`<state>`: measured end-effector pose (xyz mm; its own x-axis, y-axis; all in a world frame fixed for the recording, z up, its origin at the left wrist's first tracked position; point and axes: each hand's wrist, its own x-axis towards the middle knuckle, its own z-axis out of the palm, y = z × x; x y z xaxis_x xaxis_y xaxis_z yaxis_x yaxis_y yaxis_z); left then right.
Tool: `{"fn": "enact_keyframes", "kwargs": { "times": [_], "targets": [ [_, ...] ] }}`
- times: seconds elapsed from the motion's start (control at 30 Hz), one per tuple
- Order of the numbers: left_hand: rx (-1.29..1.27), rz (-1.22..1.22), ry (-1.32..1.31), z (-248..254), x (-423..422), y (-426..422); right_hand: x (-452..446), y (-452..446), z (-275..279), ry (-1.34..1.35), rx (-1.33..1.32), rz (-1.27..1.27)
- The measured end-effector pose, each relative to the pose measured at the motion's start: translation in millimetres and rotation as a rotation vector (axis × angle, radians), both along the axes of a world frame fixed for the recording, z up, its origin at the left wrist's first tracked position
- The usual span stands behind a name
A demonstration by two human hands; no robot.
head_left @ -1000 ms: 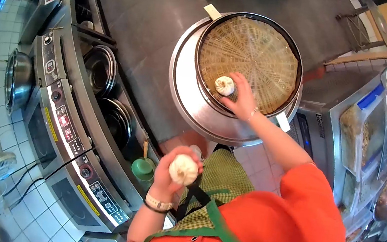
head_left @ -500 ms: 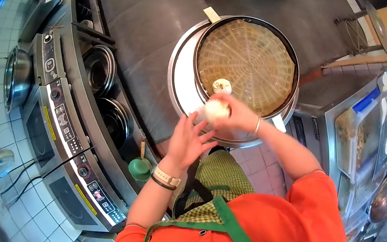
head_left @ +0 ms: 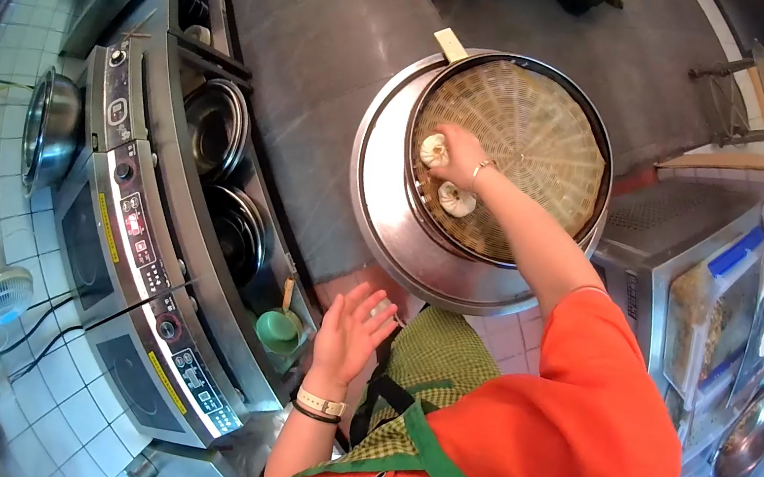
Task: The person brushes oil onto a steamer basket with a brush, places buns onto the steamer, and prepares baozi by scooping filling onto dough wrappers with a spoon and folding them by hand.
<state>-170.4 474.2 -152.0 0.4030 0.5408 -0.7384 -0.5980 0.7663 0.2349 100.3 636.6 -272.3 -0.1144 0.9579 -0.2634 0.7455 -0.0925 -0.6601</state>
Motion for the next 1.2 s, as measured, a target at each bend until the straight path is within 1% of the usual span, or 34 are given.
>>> {"fn": "enact_keyframes", "kwargs": {
  "times": [0.07, 0.1, 0.17, 0.27, 0.3, 0.33, 0.37, 0.4, 0.43, 0.47, 0.5, 0.53, 0.6, 0.67, 0.7, 0.73, 0.83, 0.87, 0.93, 0.97, 1.03, 1.07, 1.1, 1.2],
  "targets": [
    [0.009, -0.013, -0.004, 7, 1, -2, 17, -21, 19, 0.025, 0.167, -0.131],
    [0.008, -0.019, -0.003, 11, 2, -3, 24, -36, 18, 0.016, 0.22, -0.211],
    [0.048, -0.077, -0.016, 19, 8, -7, 31, -73, 25, 0.029, 0.207, -0.25],
    [0.095, -0.254, -0.052, 35, 23, -16, 31, -157, 68, 0.034, 0.051, -0.368],
    [0.122, -0.334, -0.079, 38, 29, -22, 22, -193, 54, 0.133, 0.17, -0.43],
    [0.139, -0.407, -0.101, 37, 33, -27, 14, -224, 67, 0.257, 0.107, -0.45],
    [0.125, -0.477, -0.076, 42, 41, -34, 5, -256, 69, 0.184, 0.176, -0.435],
    [0.123, -0.536, -0.143, 37, 39, -37, -7, -283, 88, 0.344, 0.19, -0.412],
    [0.121, -0.603, -0.173, 35, 42, -42, -19, -305, 84, 0.228, 0.195, -0.386],
    [0.131, -0.707, -0.187, 36, 56, -47, -18, -334, 108, 0.176, 0.187, -0.405],
    [0.122, -0.789, -0.188, 35, 65, -63, -21, -366, 121, 0.167, 0.252, -0.415],
    [0.114, -0.86, -0.188, 31, 73, -75, -24, -394, 126, 0.209, 0.235, -0.457],
    [0.11, -1.028, -0.186, 40, 92, -102, -28, -451, 176, 0.178, 0.339, -0.62],
    [0.108, -1.147, -0.219, 50, 110, -127, -23, -500, 208, 0.076, 0.479, -0.806],
    [0.136, -1.199, -0.227, 57, 116, -139, -21, -521, 224, -0.042, 0.581, -0.868],
    [0.169, -1.255, -0.215, 67, 121, -161, -17, -553, 235, -0.099, 0.653, -0.983],
    [0.155, -1.387, -0.269, 75, 138, -198, -4, -626, 269, -0.326, 0.839, -1.247],
    [0.161, -1.412, -0.278, 75, 147, -209, 2, -653, 273, -0.474, 0.847, -1.331],
    [0.179, -1.476, -0.258, 80, 162, -232, 8, -710, 288, -0.533, 0.821, -1.534],
    [0.212, -1.508, -0.251, 82, 172, -245, 14, -741, 287, -0.61, 0.829, -1.624],
    [0.223, -1.528, -0.288, 93, 192, -282, 28, -808, 287, -0.563, 0.864, -1.879],
    [0.232, -1.534, -0.312, 96, 203, -302, 33, -841, 286, -0.472, 0.953, -1.971],
    [0.212, -1.536, -0.366, 96, 216, -324, 44, -878, 279, -0.493, 1.036, -2.013],
    [0.189, -1.559, -0.441, 100, 252, -401, 67, -975, 266, -0.451, 1.039, -2.197]
  ]
}}
